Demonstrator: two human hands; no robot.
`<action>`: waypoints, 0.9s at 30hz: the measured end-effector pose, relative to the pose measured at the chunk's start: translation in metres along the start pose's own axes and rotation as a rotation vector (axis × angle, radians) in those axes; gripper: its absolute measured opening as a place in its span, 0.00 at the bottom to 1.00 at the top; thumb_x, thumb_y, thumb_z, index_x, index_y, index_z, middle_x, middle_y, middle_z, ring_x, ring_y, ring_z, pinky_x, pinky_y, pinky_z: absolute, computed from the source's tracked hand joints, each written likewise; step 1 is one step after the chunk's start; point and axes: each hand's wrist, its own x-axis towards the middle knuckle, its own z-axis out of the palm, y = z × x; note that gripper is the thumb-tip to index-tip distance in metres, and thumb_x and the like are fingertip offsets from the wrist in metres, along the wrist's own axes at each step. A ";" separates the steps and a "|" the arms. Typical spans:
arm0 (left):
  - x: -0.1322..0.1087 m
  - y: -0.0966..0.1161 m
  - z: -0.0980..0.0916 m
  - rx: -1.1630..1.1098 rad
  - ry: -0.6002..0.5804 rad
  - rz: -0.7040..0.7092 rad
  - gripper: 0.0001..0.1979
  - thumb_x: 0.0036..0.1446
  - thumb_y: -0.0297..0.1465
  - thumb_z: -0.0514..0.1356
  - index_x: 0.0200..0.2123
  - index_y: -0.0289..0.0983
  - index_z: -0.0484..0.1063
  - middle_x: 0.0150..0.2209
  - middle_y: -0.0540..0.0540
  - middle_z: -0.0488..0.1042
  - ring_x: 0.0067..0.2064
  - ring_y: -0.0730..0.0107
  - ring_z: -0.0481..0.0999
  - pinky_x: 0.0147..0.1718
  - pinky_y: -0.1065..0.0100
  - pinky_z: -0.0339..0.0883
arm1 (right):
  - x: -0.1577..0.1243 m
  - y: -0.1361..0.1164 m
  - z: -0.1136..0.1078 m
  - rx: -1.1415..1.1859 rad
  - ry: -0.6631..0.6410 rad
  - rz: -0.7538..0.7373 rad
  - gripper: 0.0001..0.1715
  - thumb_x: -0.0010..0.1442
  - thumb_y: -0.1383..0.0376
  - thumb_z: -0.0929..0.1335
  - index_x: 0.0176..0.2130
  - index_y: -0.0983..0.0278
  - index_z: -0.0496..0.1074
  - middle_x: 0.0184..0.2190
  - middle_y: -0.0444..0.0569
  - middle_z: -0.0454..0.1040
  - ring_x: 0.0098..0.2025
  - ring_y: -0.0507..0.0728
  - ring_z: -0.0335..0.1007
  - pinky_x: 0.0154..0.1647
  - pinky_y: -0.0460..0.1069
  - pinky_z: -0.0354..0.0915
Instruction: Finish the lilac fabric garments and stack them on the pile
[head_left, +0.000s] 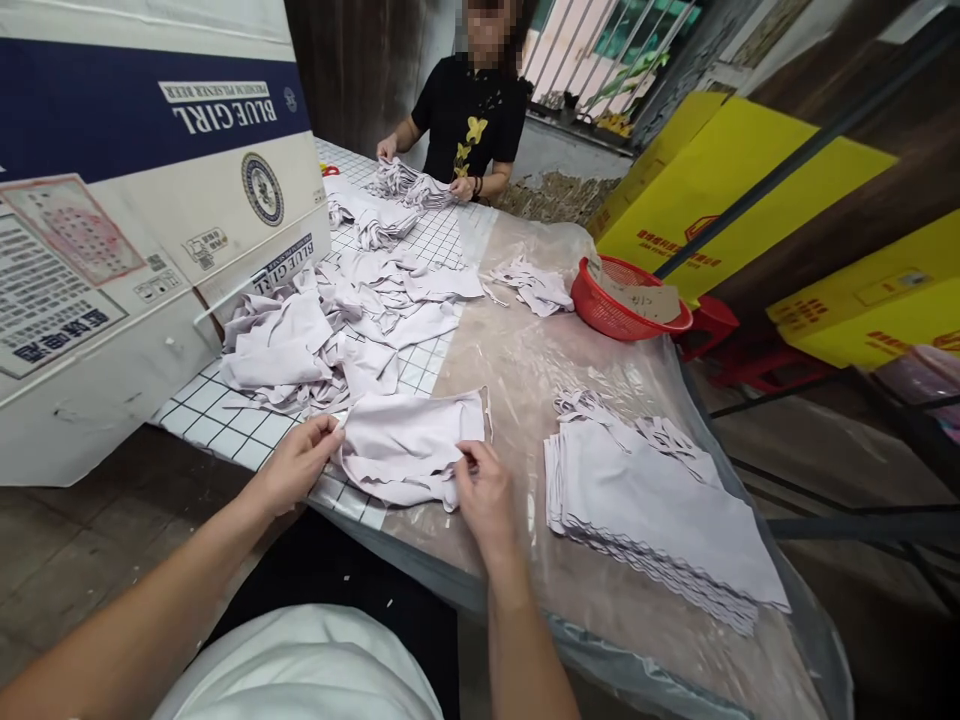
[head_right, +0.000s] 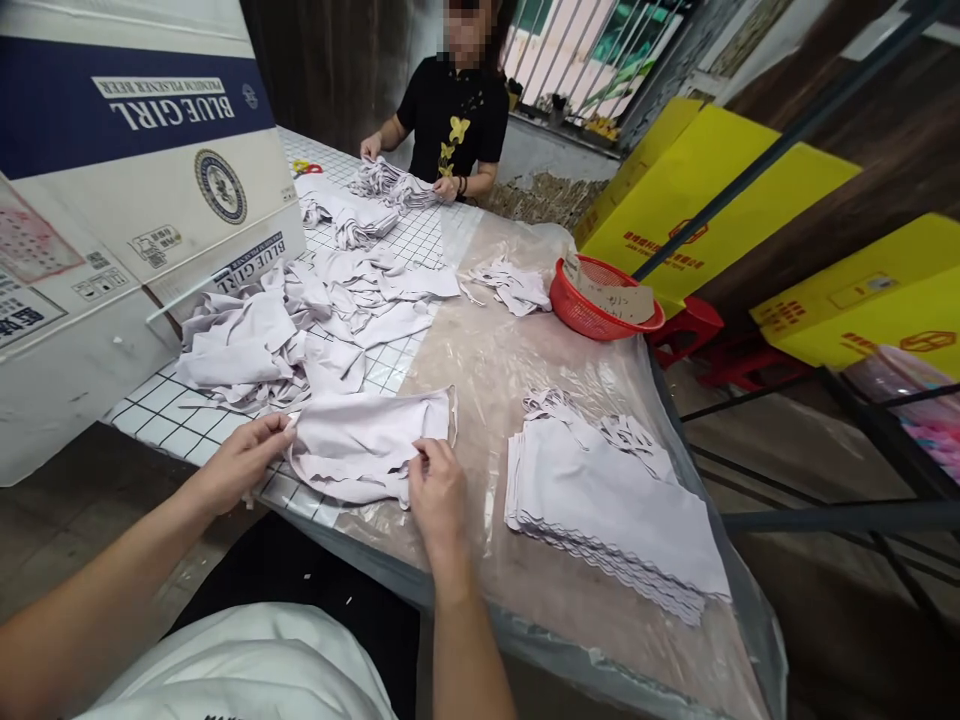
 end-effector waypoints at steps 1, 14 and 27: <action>0.000 0.003 -0.002 -0.179 -0.010 -0.065 0.15 0.52 0.44 0.60 0.27 0.38 0.64 0.24 0.51 0.67 0.27 0.71 0.66 0.28 0.69 0.63 | -0.001 0.003 -0.006 0.059 0.018 0.019 0.12 0.61 0.68 0.61 0.38 0.63 0.74 0.36 0.51 0.77 0.37 0.58 0.72 0.39 0.50 0.66; -0.028 -0.014 0.004 -0.021 -0.142 -0.126 0.23 0.44 0.46 0.69 0.35 0.38 0.66 0.31 0.51 0.69 0.30 0.71 0.67 0.29 0.70 0.63 | -0.052 0.009 -0.038 0.138 -0.076 0.045 0.11 0.63 0.61 0.64 0.34 0.61 0.73 0.31 0.49 0.75 0.33 0.57 0.72 0.34 0.49 0.68; -0.039 -0.004 -0.004 0.553 -0.115 0.001 0.14 0.58 0.42 0.52 0.32 0.39 0.69 0.28 0.48 0.74 0.30 0.64 0.72 0.30 0.66 0.62 | -0.054 0.027 -0.035 0.015 -0.020 -0.041 0.11 0.61 0.69 0.62 0.40 0.62 0.73 0.34 0.51 0.74 0.36 0.58 0.73 0.37 0.51 0.71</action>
